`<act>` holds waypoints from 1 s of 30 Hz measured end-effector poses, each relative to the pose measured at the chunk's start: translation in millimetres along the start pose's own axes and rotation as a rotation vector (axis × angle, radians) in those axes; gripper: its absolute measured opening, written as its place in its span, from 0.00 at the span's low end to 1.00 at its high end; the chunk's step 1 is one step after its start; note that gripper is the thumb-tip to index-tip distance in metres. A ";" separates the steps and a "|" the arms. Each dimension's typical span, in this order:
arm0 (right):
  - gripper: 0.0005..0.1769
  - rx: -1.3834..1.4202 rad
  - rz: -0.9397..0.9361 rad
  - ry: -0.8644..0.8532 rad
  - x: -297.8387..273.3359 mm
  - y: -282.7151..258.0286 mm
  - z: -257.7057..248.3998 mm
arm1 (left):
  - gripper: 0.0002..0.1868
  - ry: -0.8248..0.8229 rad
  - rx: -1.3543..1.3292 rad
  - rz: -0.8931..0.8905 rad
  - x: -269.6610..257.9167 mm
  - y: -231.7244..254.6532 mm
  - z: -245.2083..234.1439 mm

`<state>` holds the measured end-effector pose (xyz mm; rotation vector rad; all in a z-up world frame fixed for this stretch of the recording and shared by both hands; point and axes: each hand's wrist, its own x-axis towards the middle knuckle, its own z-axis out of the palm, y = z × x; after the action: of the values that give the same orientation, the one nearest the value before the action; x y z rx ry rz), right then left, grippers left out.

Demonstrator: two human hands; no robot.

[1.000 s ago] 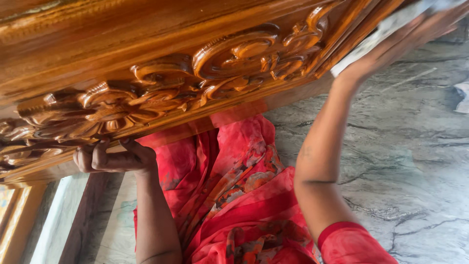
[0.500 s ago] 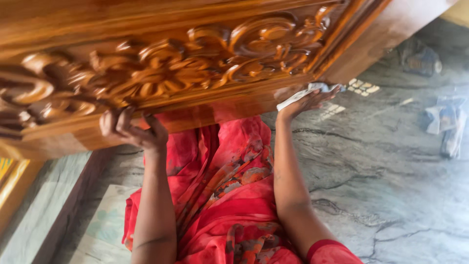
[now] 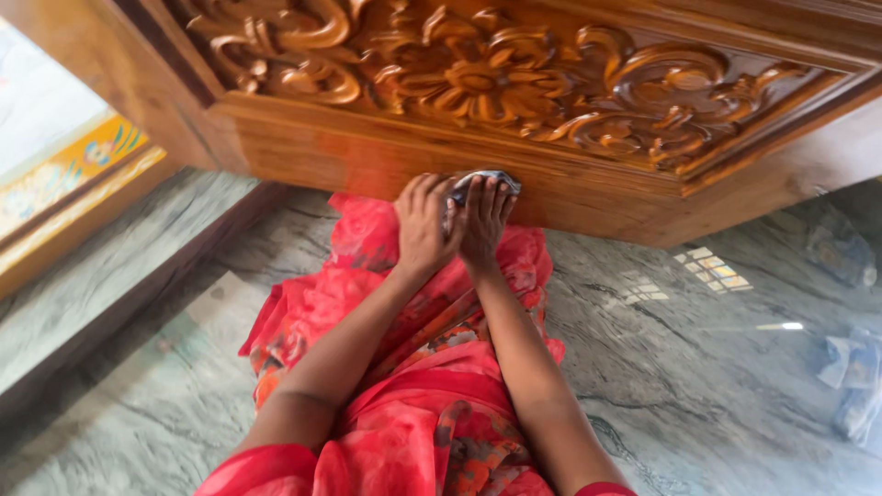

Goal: The person wipes the carved details of a wooden door by hand with a cloth, moving across different sections of the design.

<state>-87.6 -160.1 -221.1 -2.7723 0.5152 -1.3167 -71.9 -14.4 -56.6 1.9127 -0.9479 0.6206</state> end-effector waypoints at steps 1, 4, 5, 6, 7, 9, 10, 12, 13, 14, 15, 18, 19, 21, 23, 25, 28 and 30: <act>0.41 -0.046 -0.043 -0.025 -3.8 0.7 9.3 | 0.29 -0.032 -0.008 0.006 -2.9 -0.5 5.1; 0.39 0.011 -0.124 -0.073 -13.7 10.2 11.7 | 0.25 0.006 -0.023 -0.090 -7.3 -4.8 20.3; 0.39 0.063 -0.139 -0.081 -12.4 9.4 8.1 | 0.24 0.001 -0.026 -0.105 -8.2 -5.5 23.8; 0.39 0.113 -0.178 0.002 -10.4 7.5 3.2 | 0.24 -0.004 -0.031 -0.116 -9.1 -5.9 27.5; 0.40 0.164 -0.216 0.085 -7.4 7.1 -3.5 | 0.23 -0.010 -0.037 -0.128 -10.1 -5.6 31.2; 0.40 0.274 -0.189 0.204 -1.8 1.3 -14.2 | 0.18 0.015 -0.059 -0.183 -10.8 -3.7 38.3; 0.39 0.333 -0.126 0.238 0.1 -2.0 -18.0 | 0.15 0.027 -0.071 -0.209 -10.8 -3.7 40.0; 0.39 0.395 -0.051 0.293 2.3 -4.0 -24.9 | 0.13 0.026 -0.066 -0.227 -9.5 -4.6 40.4; 0.38 0.399 -0.040 0.313 3.1 -1.7 -29.0 | 0.12 0.026 -0.064 -0.236 -8.5 -4.4 39.9; 0.38 0.402 -0.030 0.334 4.2 -0.6 -31.6 | 0.15 0.045 -0.102 -0.213 -8.5 -3.6 38.7; 0.37 0.505 -0.002 0.320 5.7 -1.6 -32.5 | 0.19 0.065 -0.140 -0.190 -9.4 -2.8 37.1; 0.36 0.592 0.063 0.287 5.3 -5.8 -38.1 | 0.17 0.026 -0.067 -0.129 -10.4 -6.6 35.4; 0.37 0.477 0.064 0.287 4.7 -6.1 -41.5 | 0.14 -0.003 -0.013 -0.111 -10.1 -9.8 35.5; 0.36 0.379 0.049 0.301 5.8 -5.2 -45.6 | 0.11 -0.027 -0.083 -0.004 -9.0 -18.9 32.2; 0.35 0.414 0.016 0.326 4.8 -2.7 -45.3 | 0.11 -0.096 -0.101 0.138 -6.7 -27.8 26.2; 0.32 0.414 0.016 0.233 2.7 10.0 -44.6 | 0.14 -0.209 -0.063 0.313 -2.1 -34.5 17.5; 0.25 0.399 -0.011 0.154 -5.8 17.6 -45.2 | 0.14 -0.227 -0.026 0.318 7.6 -37.4 2.6; 0.26 0.574 -0.049 0.149 -2.6 11.5 -50.1 | 0.13 -0.154 -0.143 0.238 15.2 -38.4 -9.2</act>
<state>-130.3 -164.5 -192.8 -2.2415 0.0494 -1.4124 -32.3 0.1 -60.0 1.7531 -1.2966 0.5306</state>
